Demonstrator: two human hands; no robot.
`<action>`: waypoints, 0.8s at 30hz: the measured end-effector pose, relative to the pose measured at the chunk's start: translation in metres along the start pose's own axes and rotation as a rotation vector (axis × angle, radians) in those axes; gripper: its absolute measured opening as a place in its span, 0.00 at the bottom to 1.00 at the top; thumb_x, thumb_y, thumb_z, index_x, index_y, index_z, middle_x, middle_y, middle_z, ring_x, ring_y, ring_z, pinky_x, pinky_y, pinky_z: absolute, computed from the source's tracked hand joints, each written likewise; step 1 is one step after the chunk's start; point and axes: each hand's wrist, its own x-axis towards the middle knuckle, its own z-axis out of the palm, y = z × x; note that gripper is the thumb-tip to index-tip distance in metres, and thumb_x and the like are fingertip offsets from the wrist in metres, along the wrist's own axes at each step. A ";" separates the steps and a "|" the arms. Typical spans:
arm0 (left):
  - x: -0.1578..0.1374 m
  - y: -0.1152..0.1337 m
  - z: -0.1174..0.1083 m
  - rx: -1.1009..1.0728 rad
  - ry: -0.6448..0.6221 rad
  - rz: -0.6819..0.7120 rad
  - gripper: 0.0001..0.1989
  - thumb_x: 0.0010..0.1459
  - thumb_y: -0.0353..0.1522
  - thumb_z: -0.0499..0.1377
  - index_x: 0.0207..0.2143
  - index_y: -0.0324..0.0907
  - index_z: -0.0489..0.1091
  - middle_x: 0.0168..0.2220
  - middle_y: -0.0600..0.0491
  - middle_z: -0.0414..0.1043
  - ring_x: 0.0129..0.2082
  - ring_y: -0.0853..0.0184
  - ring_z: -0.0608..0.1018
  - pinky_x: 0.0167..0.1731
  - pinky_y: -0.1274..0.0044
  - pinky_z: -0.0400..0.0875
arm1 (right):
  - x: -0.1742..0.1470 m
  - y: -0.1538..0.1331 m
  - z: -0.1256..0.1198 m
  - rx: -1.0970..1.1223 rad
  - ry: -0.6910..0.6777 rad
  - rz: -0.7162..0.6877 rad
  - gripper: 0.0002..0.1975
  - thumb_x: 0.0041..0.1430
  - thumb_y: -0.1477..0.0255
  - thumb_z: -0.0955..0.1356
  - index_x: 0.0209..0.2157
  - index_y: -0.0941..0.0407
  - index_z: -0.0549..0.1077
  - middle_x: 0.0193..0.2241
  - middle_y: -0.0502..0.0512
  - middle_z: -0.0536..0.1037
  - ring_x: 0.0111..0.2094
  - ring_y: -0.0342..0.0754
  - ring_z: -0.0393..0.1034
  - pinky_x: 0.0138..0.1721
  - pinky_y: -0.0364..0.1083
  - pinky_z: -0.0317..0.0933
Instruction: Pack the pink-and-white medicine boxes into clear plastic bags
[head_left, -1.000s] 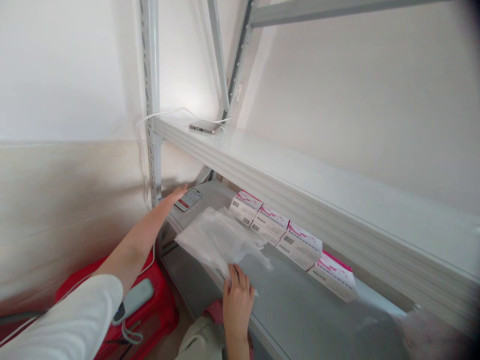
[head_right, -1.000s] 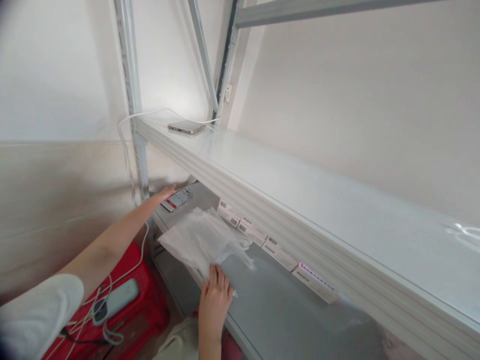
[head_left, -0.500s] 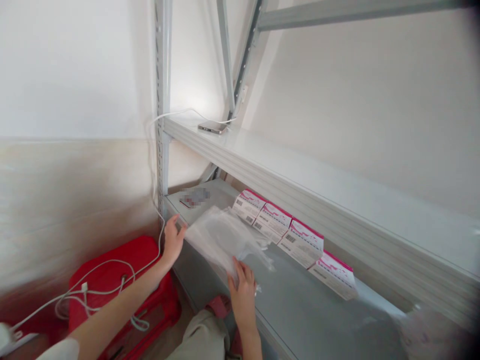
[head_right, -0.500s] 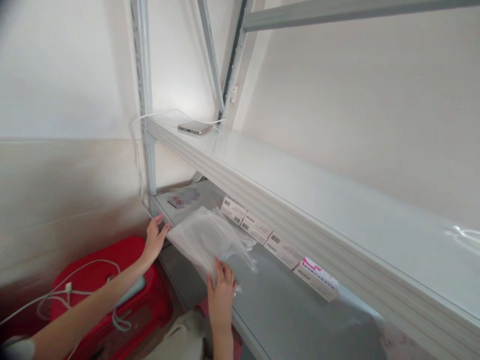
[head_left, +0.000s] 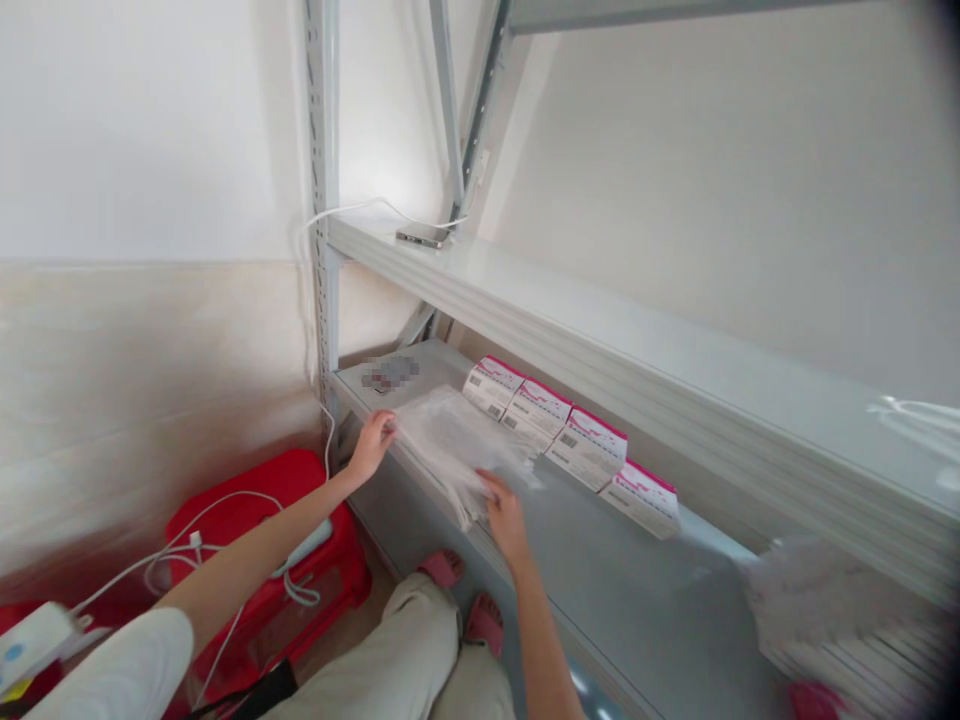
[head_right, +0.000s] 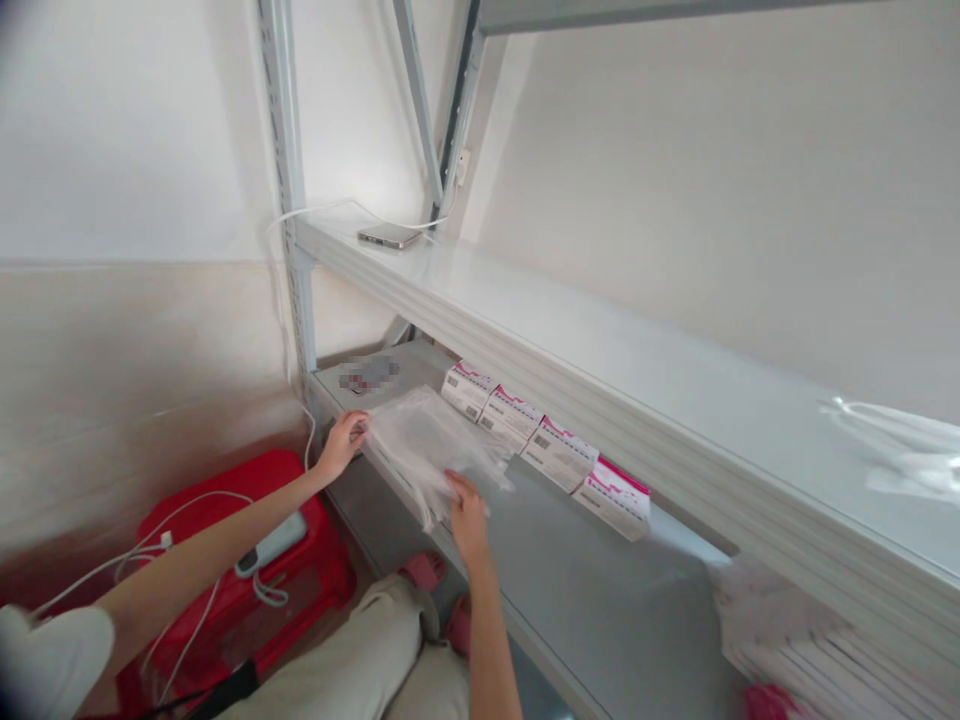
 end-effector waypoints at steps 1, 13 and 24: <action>0.000 -0.003 -0.003 0.034 -0.001 -0.009 0.11 0.54 0.26 0.55 0.42 0.41 0.65 0.46 0.48 0.62 0.43 0.62 0.72 0.46 0.68 0.70 | 0.005 -0.003 0.003 -0.047 -0.008 -0.017 0.29 0.46 0.89 0.55 0.43 0.55 0.77 0.49 0.52 0.76 0.53 0.42 0.68 0.57 0.45 0.56; -0.009 0.007 -0.023 0.659 -0.169 0.280 0.27 0.54 0.20 0.47 0.55 0.43 0.64 0.61 0.47 0.57 0.60 0.57 0.61 0.61 0.59 0.50 | 0.001 -0.021 -0.019 -0.079 -0.199 0.010 0.29 0.57 0.66 0.67 0.60 0.45 0.61 0.62 0.51 0.60 0.62 0.51 0.53 0.63 0.57 0.43; 0.037 0.087 0.015 0.660 -0.230 0.436 0.18 0.57 0.26 0.48 0.45 0.43 0.72 0.52 0.48 0.68 0.53 0.58 0.69 0.57 0.62 0.56 | -0.013 0.135 -0.182 -0.259 0.481 0.203 0.23 0.52 0.64 0.64 0.50 0.55 0.70 0.49 0.61 0.74 0.51 0.57 0.64 0.54 0.60 0.55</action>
